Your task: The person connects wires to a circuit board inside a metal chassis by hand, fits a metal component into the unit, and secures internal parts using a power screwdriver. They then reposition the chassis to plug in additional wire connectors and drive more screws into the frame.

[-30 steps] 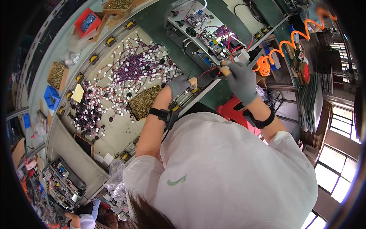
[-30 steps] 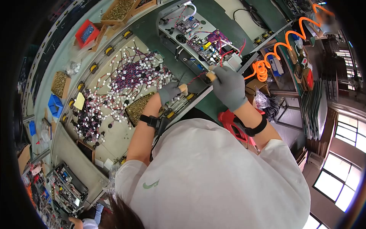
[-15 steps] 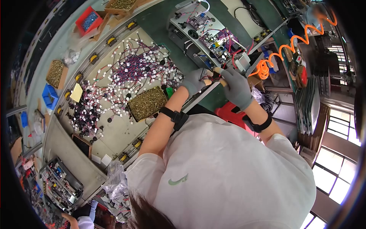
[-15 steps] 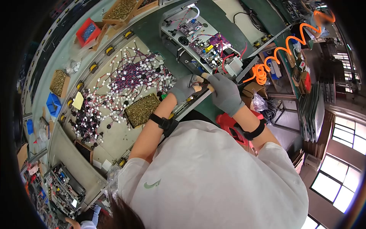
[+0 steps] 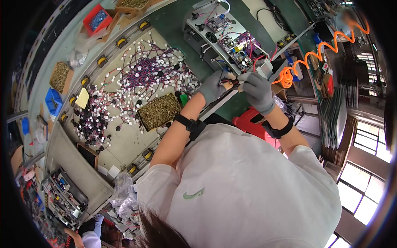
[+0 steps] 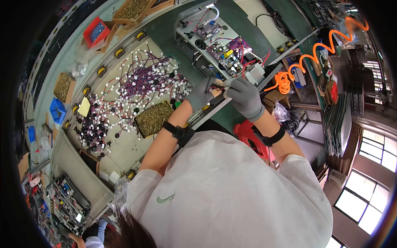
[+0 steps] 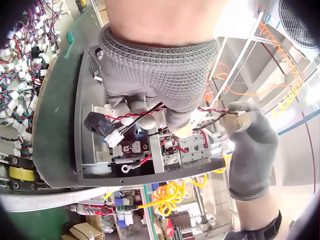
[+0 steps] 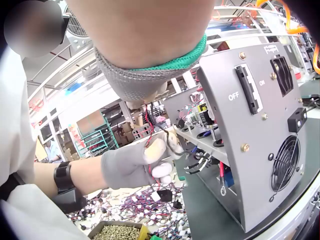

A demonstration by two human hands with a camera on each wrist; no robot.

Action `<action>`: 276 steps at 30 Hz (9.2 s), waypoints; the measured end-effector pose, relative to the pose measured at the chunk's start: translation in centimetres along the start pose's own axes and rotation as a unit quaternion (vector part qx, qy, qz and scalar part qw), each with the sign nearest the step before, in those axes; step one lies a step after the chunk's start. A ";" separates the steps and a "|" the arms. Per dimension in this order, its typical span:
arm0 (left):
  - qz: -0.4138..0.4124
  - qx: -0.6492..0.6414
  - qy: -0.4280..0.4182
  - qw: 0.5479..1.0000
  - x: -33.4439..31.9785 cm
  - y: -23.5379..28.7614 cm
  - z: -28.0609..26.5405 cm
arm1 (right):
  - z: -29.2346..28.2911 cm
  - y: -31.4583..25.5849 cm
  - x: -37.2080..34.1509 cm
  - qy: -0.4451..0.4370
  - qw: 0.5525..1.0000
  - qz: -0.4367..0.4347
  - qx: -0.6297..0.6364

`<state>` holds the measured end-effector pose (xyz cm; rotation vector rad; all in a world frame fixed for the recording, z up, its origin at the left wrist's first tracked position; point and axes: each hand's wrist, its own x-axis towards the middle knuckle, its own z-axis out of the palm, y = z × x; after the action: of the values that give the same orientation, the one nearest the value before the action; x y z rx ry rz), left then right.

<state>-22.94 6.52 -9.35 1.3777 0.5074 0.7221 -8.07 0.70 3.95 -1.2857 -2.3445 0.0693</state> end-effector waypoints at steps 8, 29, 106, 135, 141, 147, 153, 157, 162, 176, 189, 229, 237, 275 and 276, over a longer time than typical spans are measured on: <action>-0.165 0.084 0.123 0.975 -3.0 1.4 -2.1 | 5.4 -1.5 2.5 -0.096 0.989 0.095 0.060; -0.029 0.121 0.426 0.896 2.9 -11.9 -5.2 | 9.3 3.3 6.5 -0.178 0.910 0.118 -0.354; -0.055 -0.272 0.404 0.872 4.2 -1.9 -3.3 | 10.4 6.5 12.2 -0.384 0.869 0.312 0.012; -0.071 -0.007 0.143 0.987 9.5 -3.8 -8.1 | 3.7 12.3 12.8 -0.193 0.943 0.264 0.059; -0.150 -0.023 0.233 0.961 11.3 -6.2 -6.2 | 4.2 12.0 13.2 -0.163 0.942 0.278 0.097; -0.023 -0.213 0.172 0.961 11.1 -7.0 -7.4 | 3.9 8.6 14.2 -0.204 0.946 0.239 -0.081; -0.114 -0.260 0.047 0.958 9.6 -6.2 -9.0 | 3.4 6.9 13.9 -0.252 0.939 0.115 -0.204; -0.141 -0.454 0.064 0.878 8.3 -4.1 -8.3 | 4.3 6.3 14.6 -0.283 0.931 0.064 -0.221; -0.075 -0.496 0.114 0.857 7.6 -3.5 -8.1 | 5.3 7.2 15.3 -0.316 0.918 0.029 -0.238; -0.030 -0.086 0.354 0.931 7.1 -1.5 -10.0 | -1.3 9.3 19.1 -0.151 0.954 0.065 -0.252; 0.077 0.353 0.161 0.918 8.9 2.1 -8.2 | -3.6 9.6 14.9 -0.178 0.950 0.166 -0.196; -0.199 -0.431 0.237 0.848 5.0 -1.6 -4.8 | 3.1 21.8 15.6 -0.284 0.796 0.457 0.277; -0.204 -0.481 0.256 0.813 7.0 -0.5 -5.4 | 3.4 22.5 16.0 -0.355 0.782 0.401 0.321; -0.064 -0.495 0.300 0.813 6.9 1.5 -1.1 | 2.8 8.4 18.8 -0.450 0.870 0.164 -0.114; -0.073 -0.500 0.259 0.823 6.6 0.6 -1.7 | 3.6 9.1 19.2 -0.480 0.855 0.156 -0.122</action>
<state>-19.73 12.47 -8.45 0.1358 0.5228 1.0332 -11.11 21.96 5.52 -2.1051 -2.9568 0.6842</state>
